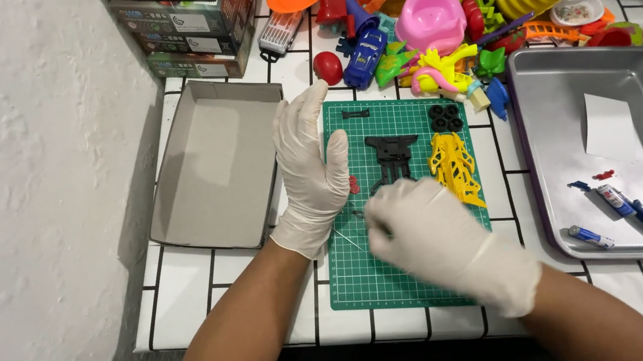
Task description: Installing a motor, gears, and batteries into a toy car chassis on a cutting mat.
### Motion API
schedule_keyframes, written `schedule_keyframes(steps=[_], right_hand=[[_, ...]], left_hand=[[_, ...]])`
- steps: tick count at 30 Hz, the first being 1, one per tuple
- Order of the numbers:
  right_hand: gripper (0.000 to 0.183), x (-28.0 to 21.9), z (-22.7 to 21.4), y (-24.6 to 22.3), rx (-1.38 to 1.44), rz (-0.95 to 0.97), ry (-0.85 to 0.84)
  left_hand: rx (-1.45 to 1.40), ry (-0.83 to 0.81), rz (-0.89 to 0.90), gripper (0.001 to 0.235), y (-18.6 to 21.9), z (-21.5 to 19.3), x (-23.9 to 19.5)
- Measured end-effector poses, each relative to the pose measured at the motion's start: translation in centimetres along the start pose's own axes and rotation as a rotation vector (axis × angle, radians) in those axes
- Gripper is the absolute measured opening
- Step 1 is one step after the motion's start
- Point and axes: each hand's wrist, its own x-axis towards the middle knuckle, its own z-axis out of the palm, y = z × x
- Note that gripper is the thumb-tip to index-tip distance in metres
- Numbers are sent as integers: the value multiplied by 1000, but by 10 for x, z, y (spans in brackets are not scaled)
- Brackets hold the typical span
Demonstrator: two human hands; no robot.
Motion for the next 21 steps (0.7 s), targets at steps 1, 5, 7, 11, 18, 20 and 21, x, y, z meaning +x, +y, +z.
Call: schedule_keyframes(steps=[1,5,7,11,18,20,21], right_hand=[[13,-2,-17,9,363,98,-15],[8,-16,-41,59,806,252,228],[12,-15,-31,91,1010,268,305],[5,-2,9,106,1033,225,386],[27,18,43,121,1158,175,541],[32,23,54,128,1161,172,570],[32,26,60,132,1124,150,587]], left_hand=[[3,0,-2,52,1,-2,1],[52,-21,19,46,0,4,-1],[46,-61,23,42,17,2,5],[7,-131,63,40,-8,25,-13],[98,-133,74,35,-8,34,-16],[85,-134,65,35,-2,32,-14],[65,-141,56,36,2,31,-13]])
